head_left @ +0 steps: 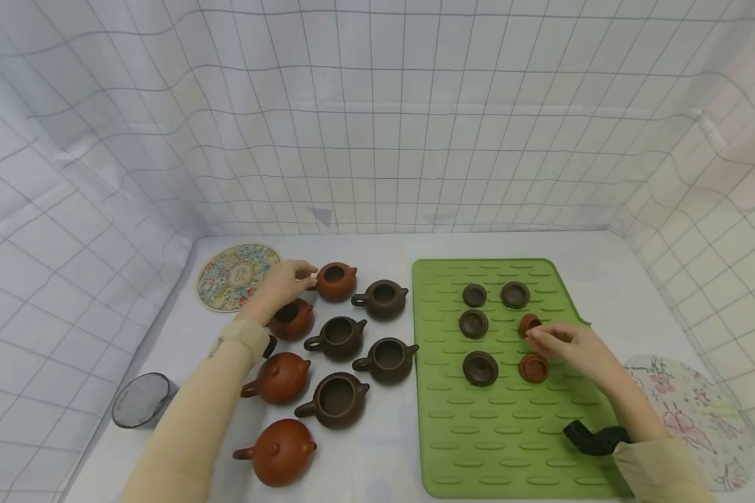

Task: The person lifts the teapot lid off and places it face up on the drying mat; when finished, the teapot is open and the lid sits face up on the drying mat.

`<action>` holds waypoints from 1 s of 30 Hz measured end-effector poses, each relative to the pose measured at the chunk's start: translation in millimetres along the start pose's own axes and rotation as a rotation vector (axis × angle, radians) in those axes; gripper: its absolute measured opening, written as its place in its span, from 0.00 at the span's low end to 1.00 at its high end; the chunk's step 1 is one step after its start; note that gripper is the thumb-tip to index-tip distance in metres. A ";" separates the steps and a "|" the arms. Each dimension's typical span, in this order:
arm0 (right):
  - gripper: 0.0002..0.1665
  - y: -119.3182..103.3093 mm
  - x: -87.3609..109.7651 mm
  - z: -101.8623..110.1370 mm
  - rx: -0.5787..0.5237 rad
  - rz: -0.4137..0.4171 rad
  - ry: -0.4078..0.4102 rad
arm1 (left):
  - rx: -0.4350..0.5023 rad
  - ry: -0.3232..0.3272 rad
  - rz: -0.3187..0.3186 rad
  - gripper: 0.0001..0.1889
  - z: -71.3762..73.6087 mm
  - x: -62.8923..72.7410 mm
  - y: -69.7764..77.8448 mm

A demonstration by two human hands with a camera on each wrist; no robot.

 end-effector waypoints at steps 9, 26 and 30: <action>0.22 -71.8 -4.1 -42.2 -0.228 0.151 -0.112 | 0.065 0.017 -0.084 0.16 34.6 38.1 16.0; 0.15 -200.9 -11.3 -178.4 -0.264 0.369 -0.385 | 0.101 0.095 -0.068 0.15 56.6 152.9 -14.9; 0.16 -222.8 -9.9 -212.8 -0.237 0.408 -0.447 | 0.103 0.088 -0.007 0.16 51.7 170.3 -33.2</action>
Point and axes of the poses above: each hand's wrist, its own x-axis away from the middle knuckle, its own z-axis out of the back of the hand, y = z × x, the point moved 9 cm from there along -x, towards the middle knuckle, and after that the axes turned 10 degrees about y, right-handed, at the moved point
